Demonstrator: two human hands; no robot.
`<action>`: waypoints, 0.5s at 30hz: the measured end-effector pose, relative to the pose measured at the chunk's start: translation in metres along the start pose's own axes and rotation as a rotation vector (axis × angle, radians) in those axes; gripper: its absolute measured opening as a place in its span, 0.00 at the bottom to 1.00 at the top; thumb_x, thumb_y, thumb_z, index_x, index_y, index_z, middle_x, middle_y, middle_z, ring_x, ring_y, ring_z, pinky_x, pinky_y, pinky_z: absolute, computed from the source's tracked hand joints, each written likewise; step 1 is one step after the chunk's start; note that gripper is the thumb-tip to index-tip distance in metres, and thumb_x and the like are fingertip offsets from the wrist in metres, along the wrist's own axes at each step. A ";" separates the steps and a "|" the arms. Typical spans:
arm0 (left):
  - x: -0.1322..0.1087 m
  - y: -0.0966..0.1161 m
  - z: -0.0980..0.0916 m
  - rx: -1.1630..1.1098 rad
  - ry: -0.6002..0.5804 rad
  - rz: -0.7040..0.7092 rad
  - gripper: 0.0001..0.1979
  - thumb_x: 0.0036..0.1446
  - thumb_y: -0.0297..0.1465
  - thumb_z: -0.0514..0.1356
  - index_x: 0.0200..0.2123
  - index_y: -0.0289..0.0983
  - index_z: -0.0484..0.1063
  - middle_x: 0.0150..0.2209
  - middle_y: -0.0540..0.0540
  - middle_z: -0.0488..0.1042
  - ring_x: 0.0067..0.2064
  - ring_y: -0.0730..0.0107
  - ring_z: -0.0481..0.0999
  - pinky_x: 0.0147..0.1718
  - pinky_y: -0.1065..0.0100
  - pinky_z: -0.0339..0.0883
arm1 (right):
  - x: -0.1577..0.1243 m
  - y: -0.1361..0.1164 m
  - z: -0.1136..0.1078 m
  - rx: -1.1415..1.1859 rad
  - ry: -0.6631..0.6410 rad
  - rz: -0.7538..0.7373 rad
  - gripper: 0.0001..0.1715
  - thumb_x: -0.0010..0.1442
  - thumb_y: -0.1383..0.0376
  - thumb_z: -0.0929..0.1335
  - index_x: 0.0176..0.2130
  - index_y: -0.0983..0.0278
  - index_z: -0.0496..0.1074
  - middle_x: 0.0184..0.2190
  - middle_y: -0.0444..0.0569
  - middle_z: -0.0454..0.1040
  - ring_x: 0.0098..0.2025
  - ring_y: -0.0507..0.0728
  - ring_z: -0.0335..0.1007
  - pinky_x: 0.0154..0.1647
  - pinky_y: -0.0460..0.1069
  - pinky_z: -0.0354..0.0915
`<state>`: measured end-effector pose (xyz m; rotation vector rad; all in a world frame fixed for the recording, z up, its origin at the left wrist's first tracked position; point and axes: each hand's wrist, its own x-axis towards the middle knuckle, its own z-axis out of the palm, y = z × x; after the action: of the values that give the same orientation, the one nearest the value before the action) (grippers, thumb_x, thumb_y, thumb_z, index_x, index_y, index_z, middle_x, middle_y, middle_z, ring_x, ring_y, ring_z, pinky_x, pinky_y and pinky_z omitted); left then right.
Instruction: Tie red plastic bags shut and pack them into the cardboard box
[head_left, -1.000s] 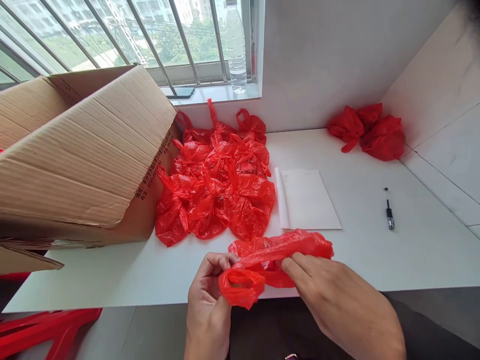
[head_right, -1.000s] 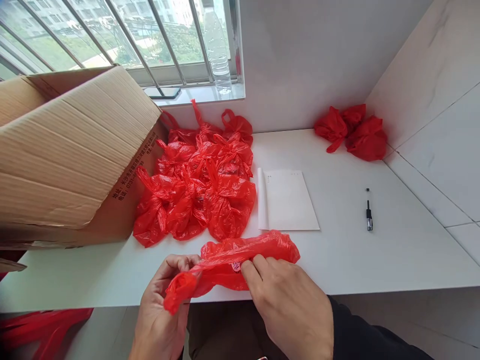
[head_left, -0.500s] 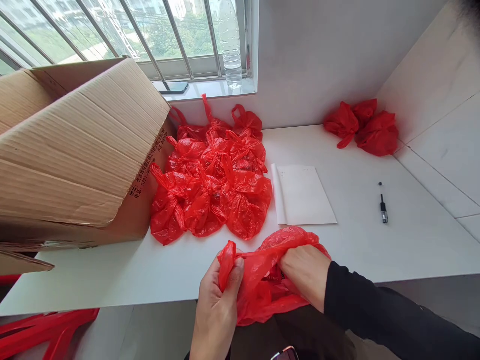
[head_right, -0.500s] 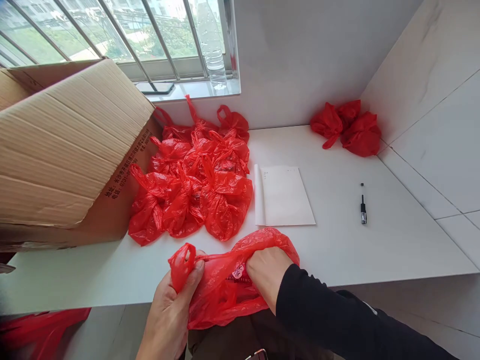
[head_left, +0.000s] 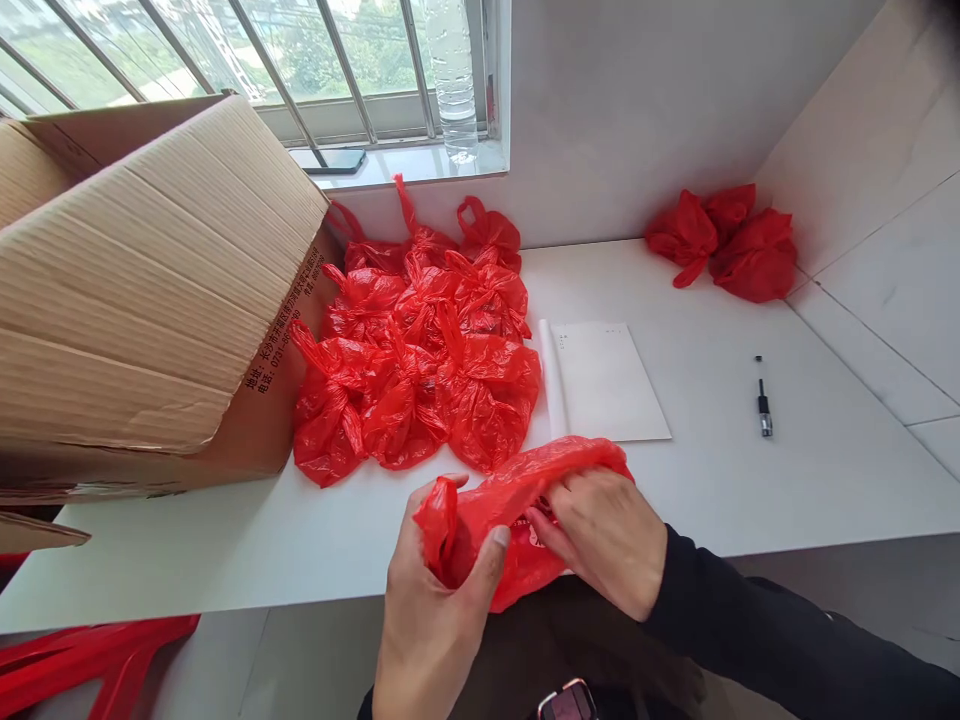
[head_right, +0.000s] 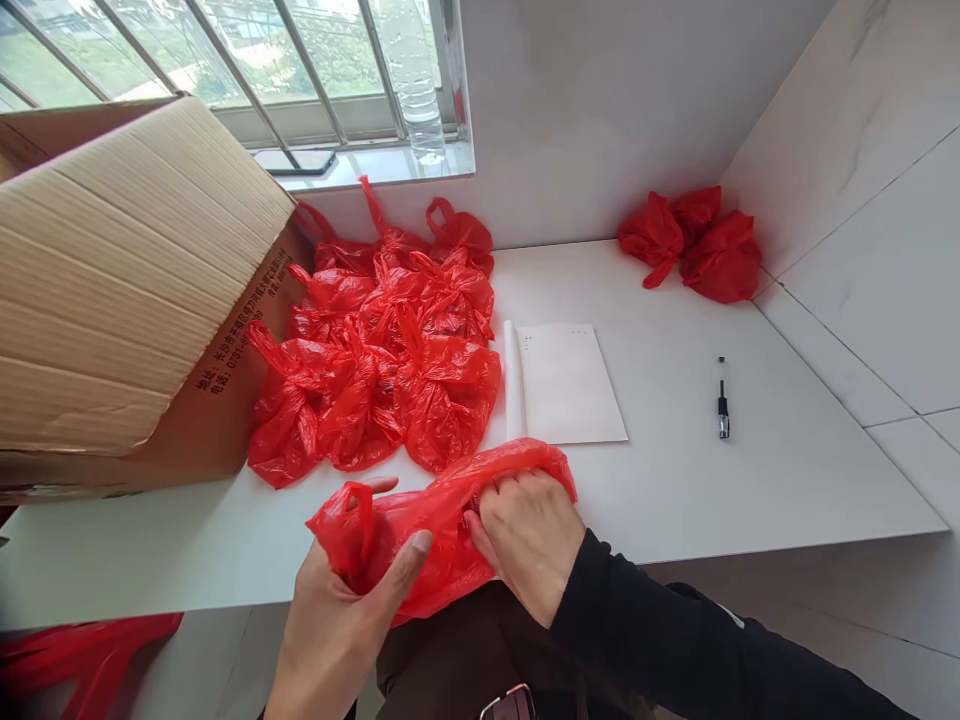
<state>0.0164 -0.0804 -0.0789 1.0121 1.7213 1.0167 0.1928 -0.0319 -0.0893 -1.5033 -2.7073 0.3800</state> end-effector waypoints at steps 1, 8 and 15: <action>0.002 0.000 0.002 0.031 0.015 0.007 0.19 0.52 0.43 0.68 0.43 0.41 0.70 0.36 0.49 0.72 0.37 0.64 0.72 0.37 0.67 0.70 | 0.000 -0.002 0.001 0.012 0.009 -0.037 0.13 0.67 0.60 0.62 0.38 0.64 0.72 0.33 0.51 0.77 0.36 0.61 0.75 0.45 0.57 0.63; 0.009 -0.003 0.007 -0.111 0.044 -0.007 0.22 0.59 0.47 0.61 0.24 0.39 0.59 0.23 0.54 0.58 0.26 0.74 0.59 0.25 0.73 0.59 | -0.004 -0.001 0.022 -0.101 -0.208 -0.152 0.07 0.59 0.75 0.65 0.36 0.66 0.72 0.26 0.51 0.78 0.29 0.58 0.76 0.35 0.52 0.62; 0.003 0.000 0.012 -0.296 0.035 -0.075 0.17 0.57 0.46 0.64 0.29 0.38 0.71 0.26 0.51 0.69 0.30 0.71 0.69 0.29 0.73 0.66 | 0.002 -0.001 0.023 -0.139 -0.212 -0.116 0.13 0.59 0.77 0.64 0.42 0.66 0.73 0.31 0.53 0.79 0.34 0.62 0.78 0.36 0.54 0.62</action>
<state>0.0269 -0.0755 -0.0830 0.7389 1.5670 1.2035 0.1883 -0.0354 -0.1119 -1.4000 -3.0278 0.3733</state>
